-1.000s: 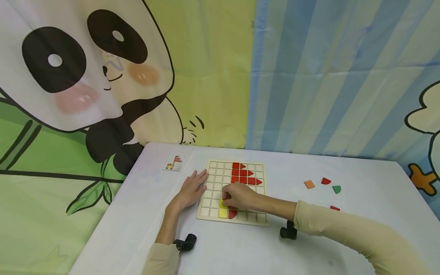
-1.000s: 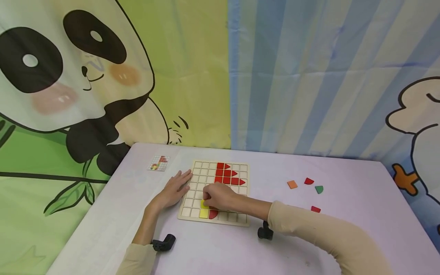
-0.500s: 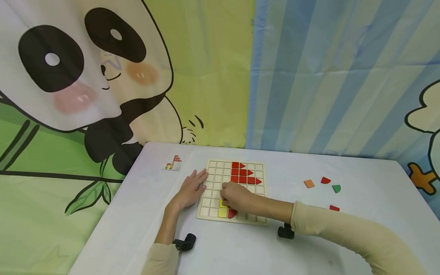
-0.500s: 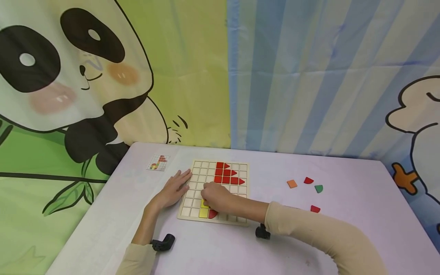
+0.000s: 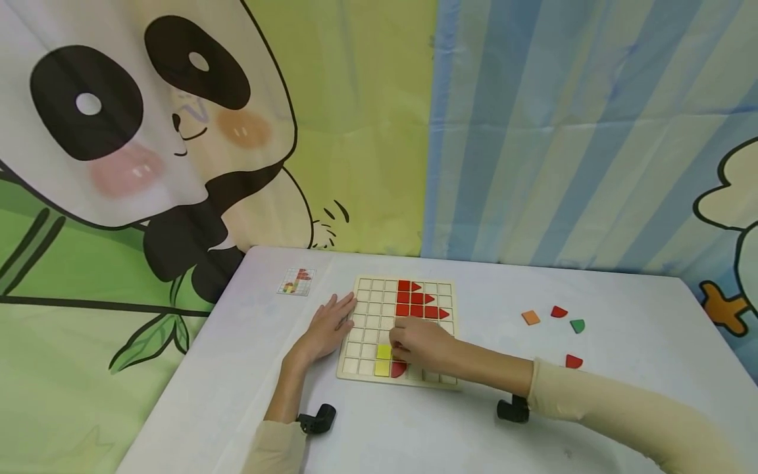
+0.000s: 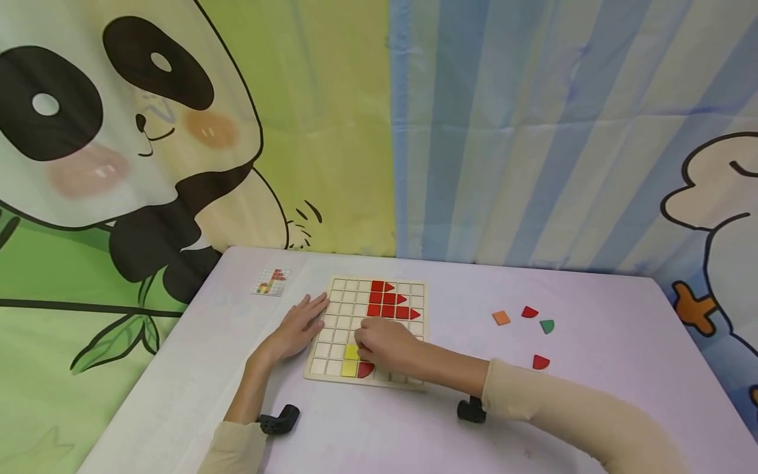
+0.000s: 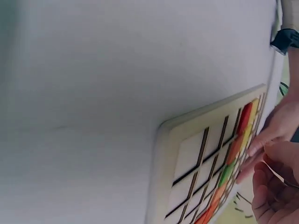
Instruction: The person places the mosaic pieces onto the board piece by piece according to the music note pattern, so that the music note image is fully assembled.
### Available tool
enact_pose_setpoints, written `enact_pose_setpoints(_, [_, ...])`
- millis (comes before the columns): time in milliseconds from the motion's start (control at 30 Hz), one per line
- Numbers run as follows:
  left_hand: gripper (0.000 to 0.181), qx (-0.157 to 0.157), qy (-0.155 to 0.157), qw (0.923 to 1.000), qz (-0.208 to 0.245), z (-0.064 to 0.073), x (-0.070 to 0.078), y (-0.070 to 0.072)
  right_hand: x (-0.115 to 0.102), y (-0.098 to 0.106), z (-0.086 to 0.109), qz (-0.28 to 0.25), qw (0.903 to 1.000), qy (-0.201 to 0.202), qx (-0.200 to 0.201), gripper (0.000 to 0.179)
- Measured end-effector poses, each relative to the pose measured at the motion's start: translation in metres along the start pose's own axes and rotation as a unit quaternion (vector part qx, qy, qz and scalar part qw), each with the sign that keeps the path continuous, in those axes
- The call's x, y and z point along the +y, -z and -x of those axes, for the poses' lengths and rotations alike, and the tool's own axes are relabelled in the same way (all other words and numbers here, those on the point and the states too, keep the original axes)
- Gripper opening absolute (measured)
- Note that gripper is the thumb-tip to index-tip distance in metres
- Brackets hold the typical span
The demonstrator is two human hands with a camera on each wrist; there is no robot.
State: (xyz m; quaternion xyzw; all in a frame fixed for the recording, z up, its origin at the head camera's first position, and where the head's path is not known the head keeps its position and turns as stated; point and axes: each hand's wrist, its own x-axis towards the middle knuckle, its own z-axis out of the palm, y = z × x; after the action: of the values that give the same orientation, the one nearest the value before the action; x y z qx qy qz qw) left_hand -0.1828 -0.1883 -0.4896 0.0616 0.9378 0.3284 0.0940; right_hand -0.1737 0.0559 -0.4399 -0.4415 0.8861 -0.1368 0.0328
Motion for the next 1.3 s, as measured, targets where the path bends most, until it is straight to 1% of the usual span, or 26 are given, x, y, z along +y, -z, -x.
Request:
enact_pose_setpoints(167, [0.052,-0.007,-0.001,1.0000,-0.002,0.001,0.001,0.000,0.024,0.011,0.042,-0.023,0.9990,-0.030,0.022,0.009])
enact_pose_setpoints(233, [0.052,-0.007,0.000,1.0000,-0.004,0.002,0.001,0.001,0.037,0.016,0.058,-0.035,0.9975,-0.053,0.030,0.007])
enact_pose_setpoints(333, [0.052,-0.002,-0.001,1.0000,-0.002,0.002,0.002,0.004,0.056,0.027,0.079,-0.038,0.9930,-0.105,0.037,0.008])
enact_pose_setpoints(400, [0.052,-0.002,-0.001,1.0000,-0.002,0.001,0.003,0.005,0.070,0.037,0.093,-0.036,0.9880,-0.144,0.042,0.016])
enact_pose_setpoints(500, [0.052,-0.007,0.000,1.0000,-0.006,0.000,0.003,0.005,0.093,0.051,0.115,-0.042,0.9783,-0.192,0.066,0.026])
enact_pose_setpoints(633, [0.052,-0.009,0.000,1.0000,-0.001,-0.001,0.002,0.004,0.120,0.063,0.143,-0.061,0.9618,-0.245,0.105,0.032])
enact_pose_setpoints(700, [0.052,-0.008,-0.002,1.0000,0.001,0.000,0.001,0.003,0.130,0.065,0.154,-0.063,0.9546,-0.270,0.109,0.034])
enact_pose_setpoints(800, [0.052,-0.009,-0.007,0.9999,0.002,0.000,0.001,0.003,0.141,0.066,0.166,-0.060,0.9478,-0.297,0.100,0.037])
enact_pose_setpoints(1000, [0.053,-0.009,-0.010,0.9999,0.005,0.003,-0.001,0.004,0.159,0.061,0.177,-0.059,0.9383,-0.332,0.078,0.038])
enact_pose_setpoints(1133, [0.053,-0.010,-0.010,0.9999,0.006,0.003,-0.002,0.003,0.169,0.059,0.182,-0.048,0.9376,-0.338,0.065,0.041])
enact_pose_setpoints(1300, [0.053,-0.011,-0.009,0.9999,0.004,0.002,-0.001,0.003,0.182,0.060,0.181,-0.039,0.9366,-0.346,0.043,0.045])
